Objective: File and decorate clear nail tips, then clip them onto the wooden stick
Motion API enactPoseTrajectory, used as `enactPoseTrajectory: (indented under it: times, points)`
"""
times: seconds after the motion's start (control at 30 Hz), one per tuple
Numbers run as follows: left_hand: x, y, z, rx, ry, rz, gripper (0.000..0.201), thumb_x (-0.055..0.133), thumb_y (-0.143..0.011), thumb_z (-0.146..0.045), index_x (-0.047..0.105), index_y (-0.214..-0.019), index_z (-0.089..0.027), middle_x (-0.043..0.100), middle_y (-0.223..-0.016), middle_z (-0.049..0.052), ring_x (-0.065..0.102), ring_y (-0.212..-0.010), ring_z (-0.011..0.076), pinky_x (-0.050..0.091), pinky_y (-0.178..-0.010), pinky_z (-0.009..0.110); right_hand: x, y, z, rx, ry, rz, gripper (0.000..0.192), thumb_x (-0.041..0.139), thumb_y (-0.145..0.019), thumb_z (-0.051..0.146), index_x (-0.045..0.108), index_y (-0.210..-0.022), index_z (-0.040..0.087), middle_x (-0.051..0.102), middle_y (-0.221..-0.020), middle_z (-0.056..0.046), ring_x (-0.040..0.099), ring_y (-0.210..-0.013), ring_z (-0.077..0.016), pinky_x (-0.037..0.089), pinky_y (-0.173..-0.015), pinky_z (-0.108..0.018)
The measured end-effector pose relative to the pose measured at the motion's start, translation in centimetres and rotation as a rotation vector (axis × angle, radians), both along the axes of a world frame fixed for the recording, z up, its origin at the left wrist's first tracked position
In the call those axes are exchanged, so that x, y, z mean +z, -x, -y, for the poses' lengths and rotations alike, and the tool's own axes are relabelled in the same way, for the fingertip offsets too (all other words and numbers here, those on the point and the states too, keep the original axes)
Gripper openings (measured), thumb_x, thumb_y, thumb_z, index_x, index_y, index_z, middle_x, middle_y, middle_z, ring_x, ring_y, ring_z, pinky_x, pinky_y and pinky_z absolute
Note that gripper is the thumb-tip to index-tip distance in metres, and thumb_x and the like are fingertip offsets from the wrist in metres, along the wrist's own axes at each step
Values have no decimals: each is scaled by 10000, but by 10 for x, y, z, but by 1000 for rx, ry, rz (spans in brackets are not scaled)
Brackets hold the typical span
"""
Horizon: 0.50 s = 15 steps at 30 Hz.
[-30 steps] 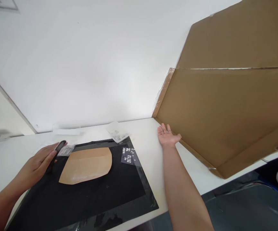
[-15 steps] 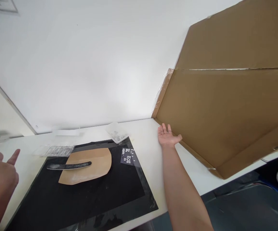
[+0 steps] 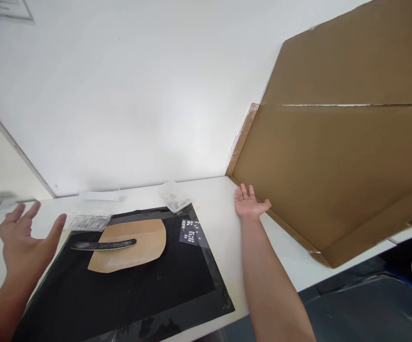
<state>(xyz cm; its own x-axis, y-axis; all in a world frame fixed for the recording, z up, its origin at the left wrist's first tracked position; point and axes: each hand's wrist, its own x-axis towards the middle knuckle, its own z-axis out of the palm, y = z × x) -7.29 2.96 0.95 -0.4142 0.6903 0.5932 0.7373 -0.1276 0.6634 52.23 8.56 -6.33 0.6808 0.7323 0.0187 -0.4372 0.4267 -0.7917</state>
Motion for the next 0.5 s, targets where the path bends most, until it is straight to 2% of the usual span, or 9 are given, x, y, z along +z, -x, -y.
enactPoseTrajectory:
  times: [0.07, 0.13, 0.2, 0.37, 0.43, 0.5]
  points:
    - [3, -5, 5, 17, -15, -6, 475, 675, -925, -554, 726, -1306, -275, 627, -1479, 54, 491, -1464, 342, 382, -1243, 559, 0, -1, 0, 0, -14, -29, 867, -48, -863, 736, 586, -1308, 347, 618, -1433, -97, 655, -1251, -231, 587, -969, -486]
    - [3, -7, 8, 17, -27, 26, 326, 650, -952, -549, 796, -1147, -332, 753, -1285, -20, 665, -1287, 301, 515, -1136, 507, -1, -1, 1, 1, -21, -54, 835, -43, -880, 714, 602, -1259, 343, 632, -1407, -96, 661, -1243, -220, 599, -946, -465]
    - [1, -5, 8, 3, -47, 23, 275, 692, -926, -542, 816, -1067, -341, 786, -1198, -41, 723, -1190, 287, 578, -1045, 465, -1, -2, 0, 3, -19, -71, 762, 6, -915, 689, 611, -1217, 338, 653, -1366, -91, 676, -1215, -206, 612, -913, -433]
    - [-8, 0, 3, -94, -89, -207, 305, 639, -946, -535, 836, -929, -303, 822, -1043, -24, 760, -1088, 283, 589, -973, 447, 0, -3, -9, 4, 36, -64, 364, 369, -1008, 574, 630, -1116, 343, 724, -1092, -15, 727, -966, -139, 612, -744, -285]
    - [-8, 0, 3, -97, -53, -230, 334, 610, -953, -544, 835, -893, -306, 825, -1008, -38, 766, -1064, 280, 600, -922, 431, 1, 0, -14, 12, 57, -41, 296, 468, -1014, 563, 641, -1091, 337, 710, -942, 23, 710, -829, -107, 579, -659, -226]
    - [-6, -3, 5, -80, 1, -171, 327, 627, -929, -565, 833, -885, -314, 827, -977, -59, 774, -1036, 275, 611, -868, 405, 2, 4, -16, 34, 67, -6, 272, 581, -986, 564, 657, -1086, 323, 675, -832, 52, 679, -737, -84, 547, -612, -190]
